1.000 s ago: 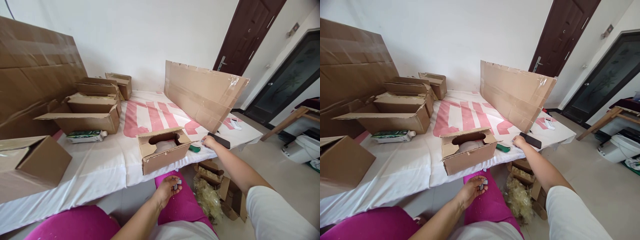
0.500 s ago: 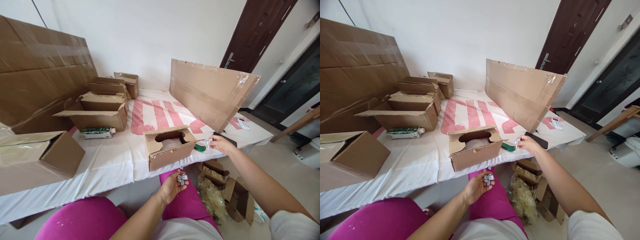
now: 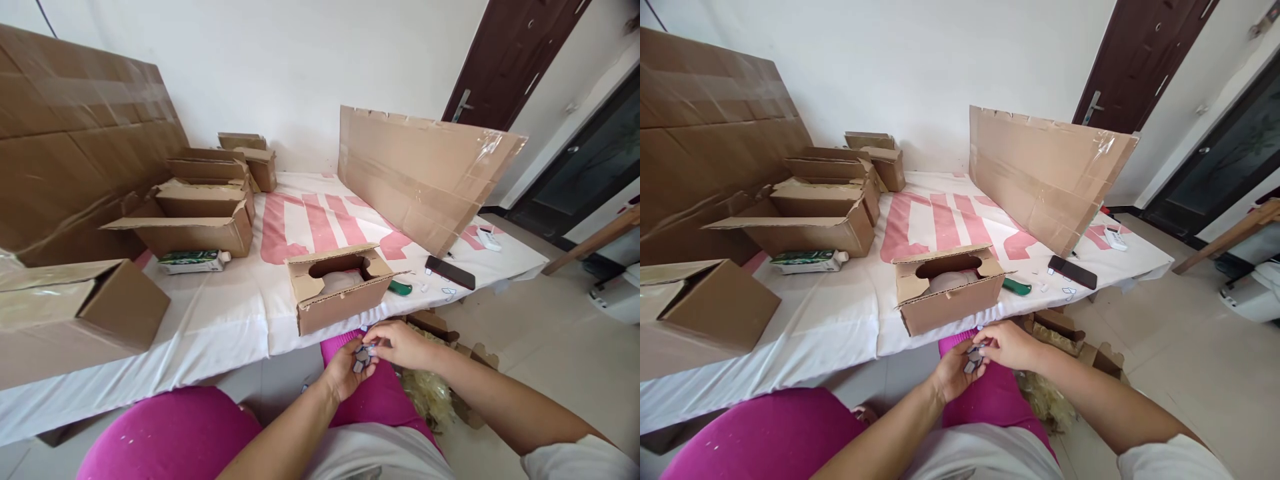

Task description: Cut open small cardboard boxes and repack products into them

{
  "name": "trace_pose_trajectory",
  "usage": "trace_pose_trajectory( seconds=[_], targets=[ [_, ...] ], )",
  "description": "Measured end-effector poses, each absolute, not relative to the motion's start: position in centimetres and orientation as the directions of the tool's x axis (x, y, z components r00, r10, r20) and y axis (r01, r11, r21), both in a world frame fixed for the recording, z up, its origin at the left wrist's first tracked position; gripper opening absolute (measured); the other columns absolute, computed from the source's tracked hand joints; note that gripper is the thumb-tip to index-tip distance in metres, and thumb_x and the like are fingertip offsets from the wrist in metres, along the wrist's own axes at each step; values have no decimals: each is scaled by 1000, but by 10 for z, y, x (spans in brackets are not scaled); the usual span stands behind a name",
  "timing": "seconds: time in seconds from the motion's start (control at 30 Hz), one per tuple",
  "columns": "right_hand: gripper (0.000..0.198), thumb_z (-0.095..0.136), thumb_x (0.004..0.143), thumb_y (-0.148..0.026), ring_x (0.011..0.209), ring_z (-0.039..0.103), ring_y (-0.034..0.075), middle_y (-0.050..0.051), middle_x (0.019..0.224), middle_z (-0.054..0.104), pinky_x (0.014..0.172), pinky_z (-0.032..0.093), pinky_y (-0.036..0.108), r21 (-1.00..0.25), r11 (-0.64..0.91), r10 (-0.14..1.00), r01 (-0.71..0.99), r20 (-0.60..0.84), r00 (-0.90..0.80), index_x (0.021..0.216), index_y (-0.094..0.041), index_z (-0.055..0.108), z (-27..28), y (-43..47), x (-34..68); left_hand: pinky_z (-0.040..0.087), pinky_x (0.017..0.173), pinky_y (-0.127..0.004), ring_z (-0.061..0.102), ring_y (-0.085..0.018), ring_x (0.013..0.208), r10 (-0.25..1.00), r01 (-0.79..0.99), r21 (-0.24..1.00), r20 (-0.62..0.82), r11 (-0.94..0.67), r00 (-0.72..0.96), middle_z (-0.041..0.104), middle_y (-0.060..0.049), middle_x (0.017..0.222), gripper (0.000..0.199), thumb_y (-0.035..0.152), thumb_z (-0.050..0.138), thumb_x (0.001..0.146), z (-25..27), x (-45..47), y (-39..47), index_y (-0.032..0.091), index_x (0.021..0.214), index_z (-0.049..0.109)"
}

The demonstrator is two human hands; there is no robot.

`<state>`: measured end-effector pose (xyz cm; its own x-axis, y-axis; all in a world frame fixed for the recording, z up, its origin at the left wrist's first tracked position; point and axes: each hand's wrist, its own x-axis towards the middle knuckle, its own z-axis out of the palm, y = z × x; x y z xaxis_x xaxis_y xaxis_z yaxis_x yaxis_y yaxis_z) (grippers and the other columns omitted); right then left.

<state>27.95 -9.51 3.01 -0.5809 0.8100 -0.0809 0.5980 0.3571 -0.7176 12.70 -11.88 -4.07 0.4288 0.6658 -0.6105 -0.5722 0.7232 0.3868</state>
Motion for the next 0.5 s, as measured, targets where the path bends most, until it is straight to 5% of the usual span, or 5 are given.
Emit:
trace_pose_trajectory(
  seconds=[0.23, 0.5],
  targets=[
    [16, 56, 76, -29, 72, 60, 18, 5, 79, 68, 70, 48, 31, -617, 179, 970, 766, 243, -30, 79, -18, 67, 19, -11, 371, 48, 49, -18, 63, -11, 54, 683, -567, 424, -617, 706, 391, 63, -1, 65, 19, 24, 42, 95, -46, 126, -119, 15, 84, 55],
    [14, 64, 55, -15, 65, 56, 16, 0, 69, 65, 67, 43, 28, -550, 107, 970, 828, 240, 33, 68, -21, 66, 8, 20, 421, 49, 52, -18, 62, -10, 56, 697, -552, 452, -601, 701, 392, 62, -1, 66, 18, 25, 42, 95, -43, 125, -117, 16, 88, 56]
  ],
)
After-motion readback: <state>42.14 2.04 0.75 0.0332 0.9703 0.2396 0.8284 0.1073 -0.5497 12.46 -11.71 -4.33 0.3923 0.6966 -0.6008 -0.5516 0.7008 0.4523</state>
